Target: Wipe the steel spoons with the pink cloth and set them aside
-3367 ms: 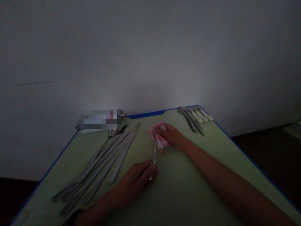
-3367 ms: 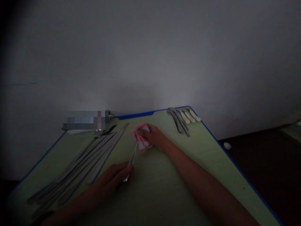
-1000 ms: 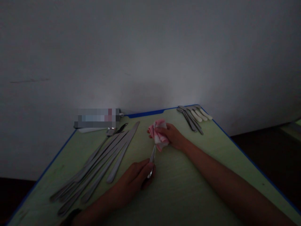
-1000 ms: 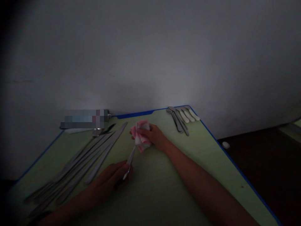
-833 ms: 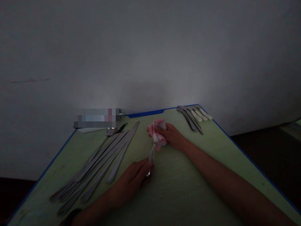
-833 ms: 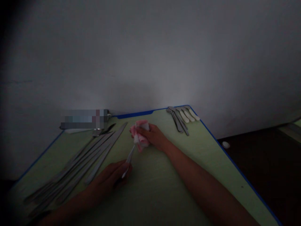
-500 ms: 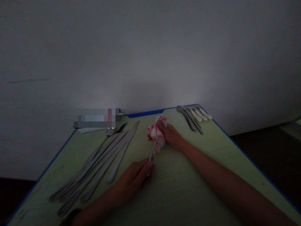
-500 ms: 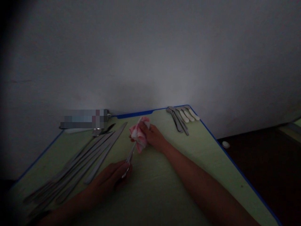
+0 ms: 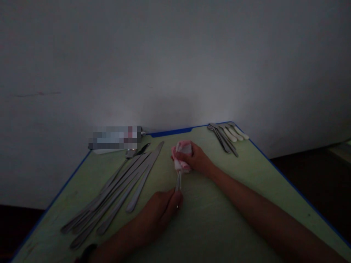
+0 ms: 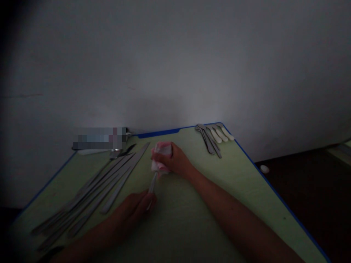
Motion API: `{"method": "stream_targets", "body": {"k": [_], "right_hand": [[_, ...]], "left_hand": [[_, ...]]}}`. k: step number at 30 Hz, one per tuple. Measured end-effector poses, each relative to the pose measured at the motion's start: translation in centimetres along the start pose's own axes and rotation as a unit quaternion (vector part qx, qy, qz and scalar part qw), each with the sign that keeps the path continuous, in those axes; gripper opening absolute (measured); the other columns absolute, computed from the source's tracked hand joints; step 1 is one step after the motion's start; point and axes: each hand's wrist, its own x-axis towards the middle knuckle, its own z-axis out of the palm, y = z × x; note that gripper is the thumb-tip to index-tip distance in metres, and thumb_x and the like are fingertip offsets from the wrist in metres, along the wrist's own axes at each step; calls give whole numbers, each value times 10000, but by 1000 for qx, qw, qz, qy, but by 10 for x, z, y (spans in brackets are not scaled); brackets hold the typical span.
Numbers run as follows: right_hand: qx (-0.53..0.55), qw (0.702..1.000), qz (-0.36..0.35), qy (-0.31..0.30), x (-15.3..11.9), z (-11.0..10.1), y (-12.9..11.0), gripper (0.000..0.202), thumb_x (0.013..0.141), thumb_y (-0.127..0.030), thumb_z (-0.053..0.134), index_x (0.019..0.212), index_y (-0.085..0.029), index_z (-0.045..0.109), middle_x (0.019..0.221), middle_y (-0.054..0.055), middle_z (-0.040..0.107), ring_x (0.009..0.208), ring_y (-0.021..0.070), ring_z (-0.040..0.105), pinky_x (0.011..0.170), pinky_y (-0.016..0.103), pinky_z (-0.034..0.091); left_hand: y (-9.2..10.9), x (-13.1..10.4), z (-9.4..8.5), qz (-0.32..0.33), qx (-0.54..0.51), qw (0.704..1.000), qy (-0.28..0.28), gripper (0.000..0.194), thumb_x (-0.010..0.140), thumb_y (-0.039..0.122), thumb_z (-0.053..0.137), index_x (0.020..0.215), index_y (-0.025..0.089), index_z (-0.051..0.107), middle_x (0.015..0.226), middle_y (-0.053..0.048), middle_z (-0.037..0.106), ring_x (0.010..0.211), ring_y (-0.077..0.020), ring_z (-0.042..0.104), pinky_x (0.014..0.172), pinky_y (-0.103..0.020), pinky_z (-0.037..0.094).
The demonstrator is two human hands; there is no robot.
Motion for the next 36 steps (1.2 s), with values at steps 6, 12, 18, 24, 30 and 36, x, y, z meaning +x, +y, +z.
{"method": "stream_targets", "body": {"k": [6,12,18,24,30,36], "right_hand": [[21,1000,21,-5,-1,-2,0,349,695,-465,672,838,-149,636,785,54,697,653,153,637,598,257,487],[-11,998,-9,60,1,-2,4,441,767,-573,538,727,-152,663,630,17,650,552,120,573,522,225,427],[32,984,13,172,-8,25,9,571,810,-643,399,758,-139,663,604,47,643,563,142,588,562,256,448],[65,985,67,144,-25,50,10,556,771,-648,462,773,-130,665,598,53,637,614,167,603,573,266,442],[55,987,78,126,-28,49,8,555,755,-654,474,782,-134,666,627,52,643,628,169,596,574,267,429],[43,985,55,157,-18,38,16,578,767,-665,443,806,-136,673,643,64,654,622,172,602,558,262,430]], "left_hand": [[-3,0,5,10,57,998,-3,350,942,348,253,688,199,442,595,14,503,524,-129,463,516,-241,345],[-5,0,0,2,1,1000,26,344,932,371,292,690,203,469,624,15,525,563,-134,490,562,-248,382],[-5,3,1,-4,-34,999,11,397,946,392,211,687,205,446,627,11,497,571,-141,478,585,-265,389],[-8,6,2,-22,-52,997,44,401,947,391,206,684,206,445,626,15,478,593,-145,469,605,-263,386],[-18,12,4,-10,-29,998,57,367,942,374,239,676,209,432,606,25,472,554,-134,431,561,-252,352],[-9,5,1,-7,8,1000,22,372,944,377,223,688,208,434,623,17,483,574,-142,461,581,-264,361]]}}
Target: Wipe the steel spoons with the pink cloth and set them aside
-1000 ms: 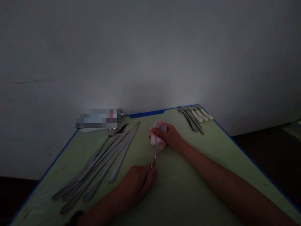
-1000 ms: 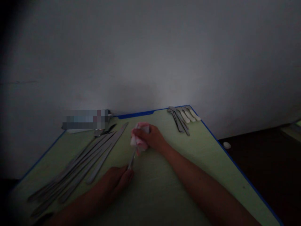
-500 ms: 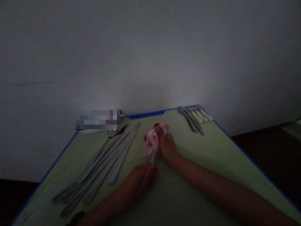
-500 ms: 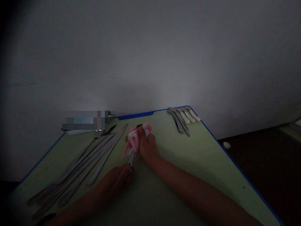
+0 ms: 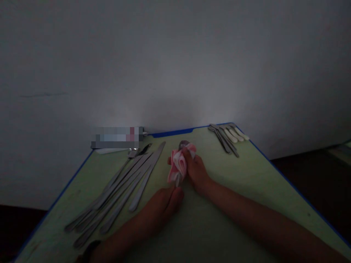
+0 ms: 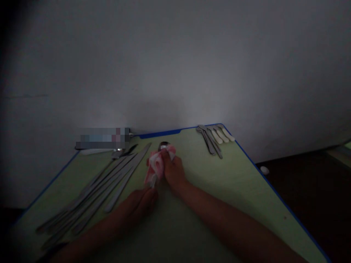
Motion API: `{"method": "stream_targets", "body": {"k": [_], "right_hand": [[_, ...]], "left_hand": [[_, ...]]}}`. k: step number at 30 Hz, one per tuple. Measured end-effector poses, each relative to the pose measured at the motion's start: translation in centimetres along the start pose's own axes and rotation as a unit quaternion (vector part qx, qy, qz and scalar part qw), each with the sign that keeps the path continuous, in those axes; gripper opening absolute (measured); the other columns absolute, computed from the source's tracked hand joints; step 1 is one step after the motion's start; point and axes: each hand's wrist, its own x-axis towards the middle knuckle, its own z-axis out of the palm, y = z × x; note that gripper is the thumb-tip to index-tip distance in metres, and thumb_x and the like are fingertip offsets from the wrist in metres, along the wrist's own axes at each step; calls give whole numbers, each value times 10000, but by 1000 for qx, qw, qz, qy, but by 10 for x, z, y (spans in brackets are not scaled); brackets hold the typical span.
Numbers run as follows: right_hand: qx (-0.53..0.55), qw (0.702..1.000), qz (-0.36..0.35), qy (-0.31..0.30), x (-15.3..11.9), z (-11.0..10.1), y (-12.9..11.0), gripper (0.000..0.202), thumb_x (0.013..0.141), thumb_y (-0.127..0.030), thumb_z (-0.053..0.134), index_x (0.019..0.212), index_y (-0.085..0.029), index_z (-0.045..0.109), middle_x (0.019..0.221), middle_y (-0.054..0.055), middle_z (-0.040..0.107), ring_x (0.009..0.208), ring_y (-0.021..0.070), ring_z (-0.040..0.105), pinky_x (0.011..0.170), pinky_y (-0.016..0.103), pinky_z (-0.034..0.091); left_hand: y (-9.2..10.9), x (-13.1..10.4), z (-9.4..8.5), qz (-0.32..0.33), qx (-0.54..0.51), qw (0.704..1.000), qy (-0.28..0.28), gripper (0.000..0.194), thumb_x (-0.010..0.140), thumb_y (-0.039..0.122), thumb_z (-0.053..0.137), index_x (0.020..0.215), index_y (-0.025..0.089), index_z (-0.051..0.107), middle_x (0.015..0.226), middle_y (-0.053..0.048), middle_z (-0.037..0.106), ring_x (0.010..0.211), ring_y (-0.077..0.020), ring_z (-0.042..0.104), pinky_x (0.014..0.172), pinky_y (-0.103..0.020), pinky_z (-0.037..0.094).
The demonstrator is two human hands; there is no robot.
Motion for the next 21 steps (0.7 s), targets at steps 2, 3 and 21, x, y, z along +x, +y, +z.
{"method": "stream_targets", "body": {"k": [2,3,21], "right_hand": [[-2,1000,-21,7,6,-5,-4,555,783,-641,445,829,-138,676,673,67,667,630,166,607,566,257,440],[-5,999,-35,6,8,-7,-7,535,793,-622,448,838,-141,677,695,67,675,634,161,609,573,253,446],[-57,997,8,-51,11,-13,-17,487,764,-588,530,778,-131,700,681,76,686,584,152,610,550,254,451]], "left_hand": [[4,-2,-2,1,3,1000,-27,369,946,375,233,681,207,428,613,24,477,561,-136,463,573,-259,357],[5,-3,-3,0,5,999,-37,367,948,371,237,680,206,427,612,26,477,561,-134,466,574,-257,357],[0,4,-2,-38,-143,989,-3,412,954,420,244,649,202,416,600,40,431,557,-126,412,591,-247,353]]}}
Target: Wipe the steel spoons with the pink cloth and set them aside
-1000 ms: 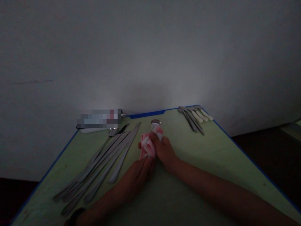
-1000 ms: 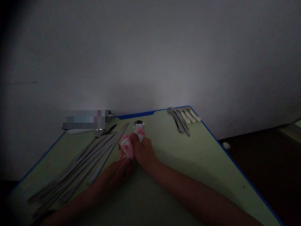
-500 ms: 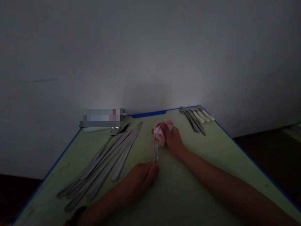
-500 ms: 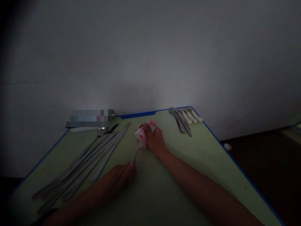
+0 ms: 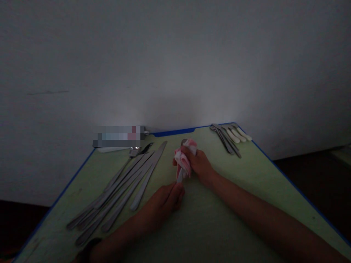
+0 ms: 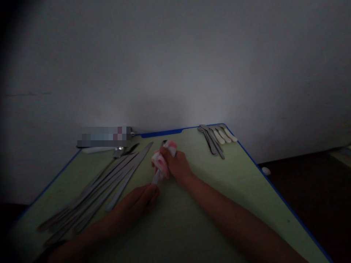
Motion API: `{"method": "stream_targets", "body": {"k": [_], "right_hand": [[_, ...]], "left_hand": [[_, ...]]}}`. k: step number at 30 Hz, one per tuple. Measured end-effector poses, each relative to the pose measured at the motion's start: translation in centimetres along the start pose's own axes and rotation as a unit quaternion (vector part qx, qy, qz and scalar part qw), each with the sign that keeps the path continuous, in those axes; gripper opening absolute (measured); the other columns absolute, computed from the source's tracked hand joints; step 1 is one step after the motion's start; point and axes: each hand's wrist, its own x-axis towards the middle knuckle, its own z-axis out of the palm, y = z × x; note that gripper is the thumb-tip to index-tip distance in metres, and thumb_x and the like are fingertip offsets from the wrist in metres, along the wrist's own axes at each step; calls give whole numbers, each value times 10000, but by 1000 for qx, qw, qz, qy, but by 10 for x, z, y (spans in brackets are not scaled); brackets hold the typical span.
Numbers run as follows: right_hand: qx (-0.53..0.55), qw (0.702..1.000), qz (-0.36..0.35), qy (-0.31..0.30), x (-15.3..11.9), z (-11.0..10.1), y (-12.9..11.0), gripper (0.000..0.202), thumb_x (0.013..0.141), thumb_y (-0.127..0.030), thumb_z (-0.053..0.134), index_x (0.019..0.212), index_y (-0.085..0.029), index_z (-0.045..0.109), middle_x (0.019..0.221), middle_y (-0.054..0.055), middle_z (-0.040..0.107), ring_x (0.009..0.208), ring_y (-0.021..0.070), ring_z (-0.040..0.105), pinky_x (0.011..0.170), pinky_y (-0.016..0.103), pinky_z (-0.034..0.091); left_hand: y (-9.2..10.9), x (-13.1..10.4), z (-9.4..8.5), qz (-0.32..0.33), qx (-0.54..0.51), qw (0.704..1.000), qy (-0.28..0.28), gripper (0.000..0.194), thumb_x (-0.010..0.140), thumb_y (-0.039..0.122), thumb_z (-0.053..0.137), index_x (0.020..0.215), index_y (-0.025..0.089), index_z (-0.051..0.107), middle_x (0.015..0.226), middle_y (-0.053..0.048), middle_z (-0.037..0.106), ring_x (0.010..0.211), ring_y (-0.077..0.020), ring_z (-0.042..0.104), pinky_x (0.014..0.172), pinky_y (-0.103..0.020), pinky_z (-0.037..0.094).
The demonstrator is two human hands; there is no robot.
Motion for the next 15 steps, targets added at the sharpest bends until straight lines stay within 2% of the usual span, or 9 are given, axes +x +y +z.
{"method": "stream_targets", "body": {"k": [4,7,12,15], "right_hand": [[95,995,21,-15,-1,3,0,505,759,-605,520,823,-132,685,675,79,687,572,159,619,544,262,469],[151,988,25,-8,1,3,0,484,745,-595,542,829,-136,668,659,74,684,556,162,621,522,263,469],[166,986,12,-14,4,0,1,475,756,-591,533,764,-129,647,643,80,679,495,150,591,461,252,436],[165,986,14,-12,5,-1,0,476,750,-593,541,760,-128,640,622,76,671,480,142,579,457,245,431]], "left_hand": [[-2,0,0,-14,-53,998,13,398,952,433,274,674,197,434,619,40,428,568,-122,404,569,-235,349],[-3,-3,-1,-13,-95,995,-8,392,948,434,309,692,188,474,636,33,445,579,-118,412,554,-226,349],[-6,-4,1,10,-110,994,-19,366,964,403,293,792,181,527,609,38,471,556,-112,418,545,-221,344],[-8,-3,2,-1,-97,995,-23,367,962,414,301,808,178,538,576,50,456,529,-105,405,525,-215,329]]}}
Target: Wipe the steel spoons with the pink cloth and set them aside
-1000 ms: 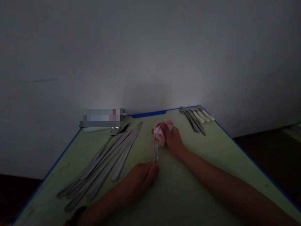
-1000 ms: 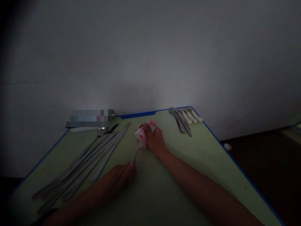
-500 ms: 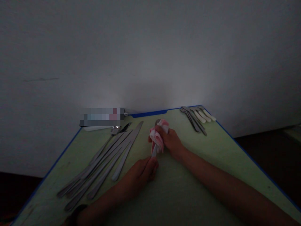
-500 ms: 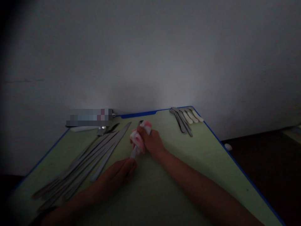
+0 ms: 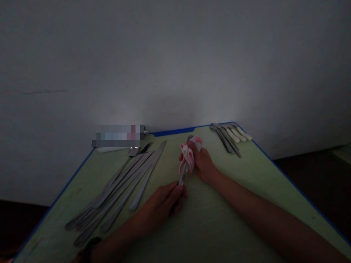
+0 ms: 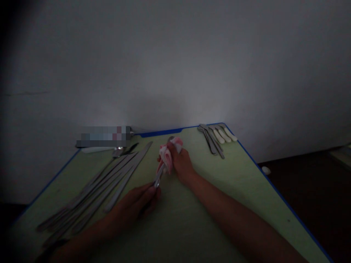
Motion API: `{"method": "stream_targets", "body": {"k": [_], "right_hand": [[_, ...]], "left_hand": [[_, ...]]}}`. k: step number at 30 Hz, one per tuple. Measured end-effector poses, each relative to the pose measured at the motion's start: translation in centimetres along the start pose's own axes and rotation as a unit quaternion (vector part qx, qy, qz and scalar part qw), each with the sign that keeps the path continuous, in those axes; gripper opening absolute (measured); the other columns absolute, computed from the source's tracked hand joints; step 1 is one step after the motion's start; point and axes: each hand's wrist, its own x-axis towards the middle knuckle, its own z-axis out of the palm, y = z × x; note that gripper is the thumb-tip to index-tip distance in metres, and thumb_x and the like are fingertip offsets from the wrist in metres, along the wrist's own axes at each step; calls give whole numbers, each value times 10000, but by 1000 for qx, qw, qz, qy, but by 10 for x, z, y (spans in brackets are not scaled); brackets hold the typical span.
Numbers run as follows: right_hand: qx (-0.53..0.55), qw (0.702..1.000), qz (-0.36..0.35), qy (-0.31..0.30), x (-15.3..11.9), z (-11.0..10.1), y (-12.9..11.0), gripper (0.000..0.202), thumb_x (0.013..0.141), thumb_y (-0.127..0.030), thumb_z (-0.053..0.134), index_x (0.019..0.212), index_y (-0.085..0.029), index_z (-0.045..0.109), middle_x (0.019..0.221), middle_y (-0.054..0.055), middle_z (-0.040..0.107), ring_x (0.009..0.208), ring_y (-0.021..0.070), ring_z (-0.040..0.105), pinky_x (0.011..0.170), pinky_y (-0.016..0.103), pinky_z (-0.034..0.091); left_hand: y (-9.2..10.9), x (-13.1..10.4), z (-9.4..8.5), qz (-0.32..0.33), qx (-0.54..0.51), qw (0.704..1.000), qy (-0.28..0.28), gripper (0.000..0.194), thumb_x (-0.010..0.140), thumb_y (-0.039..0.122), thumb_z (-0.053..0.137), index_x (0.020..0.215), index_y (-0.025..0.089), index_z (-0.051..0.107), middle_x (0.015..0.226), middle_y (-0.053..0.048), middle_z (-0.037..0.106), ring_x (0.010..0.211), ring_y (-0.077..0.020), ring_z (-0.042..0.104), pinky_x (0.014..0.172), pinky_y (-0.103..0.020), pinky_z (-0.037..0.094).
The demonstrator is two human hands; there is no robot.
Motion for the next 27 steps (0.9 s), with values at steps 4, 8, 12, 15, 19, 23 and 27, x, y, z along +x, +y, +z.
{"method": "stream_targets", "body": {"k": [4,8,12,15,19,23,27], "right_hand": [[22,1000,7,6,1,-1,0,448,742,-573,568,783,-132,634,591,59,657,466,136,571,451,239,432],[9,1000,8,10,1,0,0,442,738,-575,574,747,-137,629,580,58,650,474,141,578,452,241,439],[33,999,14,9,-1,1,0,412,735,-552,593,686,-143,614,551,51,636,457,138,570,449,243,438],[51,998,18,9,-1,1,-2,400,737,-539,597,709,-141,621,564,46,639,460,141,573,449,247,434],[63,998,26,11,0,1,-5,387,736,-525,605,746,-139,621,577,41,642,474,141,575,460,250,433],[61,998,34,9,0,1,-6,386,744,-527,592,729,-142,603,585,41,644,479,135,573,461,244,426],[51,998,26,4,0,-1,-4,415,729,-555,594,726,-141,601,578,43,642,489,139,578,461,240,427]], "left_hand": [[0,1,0,-17,0,1000,-4,396,955,433,310,736,178,519,543,59,432,499,-100,385,507,-213,316],[3,0,-1,-6,7,1000,7,412,947,421,342,659,173,499,568,41,458,531,-103,415,536,-220,332],[4,-1,-2,-8,-63,998,-9,348,933,385,361,712,170,521,566,35,460,517,-106,407,508,-221,315],[2,-1,-3,-6,-92,996,-15,326,927,376,354,742,168,526,569,30,464,512,-107,399,495,-219,306],[1,-1,-1,-11,-61,998,-24,357,949,412,316,787,175,528,583,37,457,525,-105,390,503,-212,310],[3,-2,0,-8,-21,1000,-8,372,953,436,307,804,177,528,581,44,446,531,-107,395,516,-210,326],[5,-1,-1,3,0,1000,-7,359,952,420,313,792,179,526,580,43,458,537,-108,414,529,-208,347]]}}
